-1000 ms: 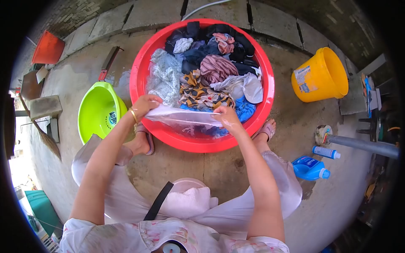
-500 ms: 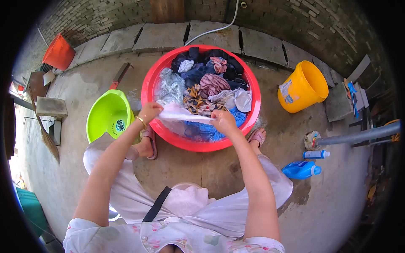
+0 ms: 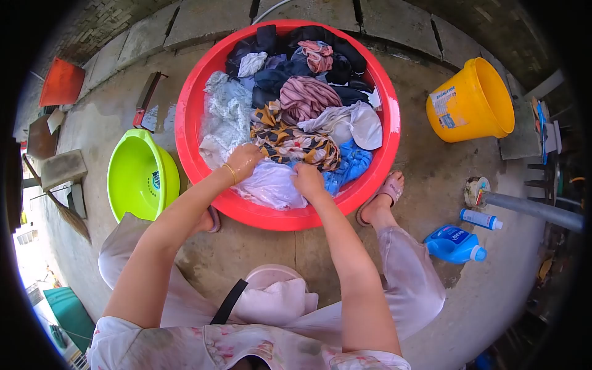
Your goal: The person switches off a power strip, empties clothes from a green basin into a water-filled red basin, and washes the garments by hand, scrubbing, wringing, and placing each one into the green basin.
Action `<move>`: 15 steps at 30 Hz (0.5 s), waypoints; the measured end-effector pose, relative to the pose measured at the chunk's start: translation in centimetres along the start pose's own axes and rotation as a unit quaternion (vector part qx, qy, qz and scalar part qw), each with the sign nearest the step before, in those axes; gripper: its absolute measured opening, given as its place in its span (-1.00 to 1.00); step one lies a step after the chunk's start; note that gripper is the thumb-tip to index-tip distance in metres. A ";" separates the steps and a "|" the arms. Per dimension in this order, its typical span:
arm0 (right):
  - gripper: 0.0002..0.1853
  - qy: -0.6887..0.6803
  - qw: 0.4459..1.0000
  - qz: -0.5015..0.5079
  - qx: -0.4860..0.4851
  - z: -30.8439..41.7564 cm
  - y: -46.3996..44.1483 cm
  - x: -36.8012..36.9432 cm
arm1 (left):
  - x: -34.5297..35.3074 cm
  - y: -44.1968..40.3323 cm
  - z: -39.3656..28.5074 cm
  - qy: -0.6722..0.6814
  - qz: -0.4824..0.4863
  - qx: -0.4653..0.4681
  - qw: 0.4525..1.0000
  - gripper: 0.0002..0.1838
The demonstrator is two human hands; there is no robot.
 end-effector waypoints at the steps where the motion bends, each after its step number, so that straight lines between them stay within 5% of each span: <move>1: -0.76 0.077 0.996 0.013 0.052 -0.7 -0.3 0.7 | 0.6 -0.7 0.0 0.004 0.005 0.001 1.000 -0.81; 6: -0.75 0.028 0.995 0.025 0.096 -2.0 -0.5 1.3 | 0.6 -1.4 1.7 -0.026 -0.004 -0.065 0.998 -0.84; 8: -0.81 -0.030 0.995 -0.059 -0.075 1.8 1.3 -0.9 | -0.9 -0.6 2.0 0.037 -0.008 -0.047 0.998 -0.87; 11: -0.83 -0.078 0.977 -0.015 -0.200 6.0 3.7 -1.3 | -1.7 0.5 2.5 0.121 -0.008 -0.003 0.993 -0.91; 13: -0.84 -0.041 0.973 0.000 -0.225 8.1 4.9 -1.0 | -0.9 1.1 1.4 0.127 0.052 0.043 0.990 -0.85; 15: -0.86 -0.044 0.974 0.097 -0.202 8.7 5.0 1.2 | -0.3 1.0 -0.6 0.112 -0.005 0.095 0.989 -0.84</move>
Point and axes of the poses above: each hand's wrist, its own y-axis away from the middle knuckle, its own x-axis out of the palm, z = x × y, the point moved 10 cm from there along -y, towards the middle knuckle, and after that the axes turned 14 degrees about z, right-handed, at the moved point
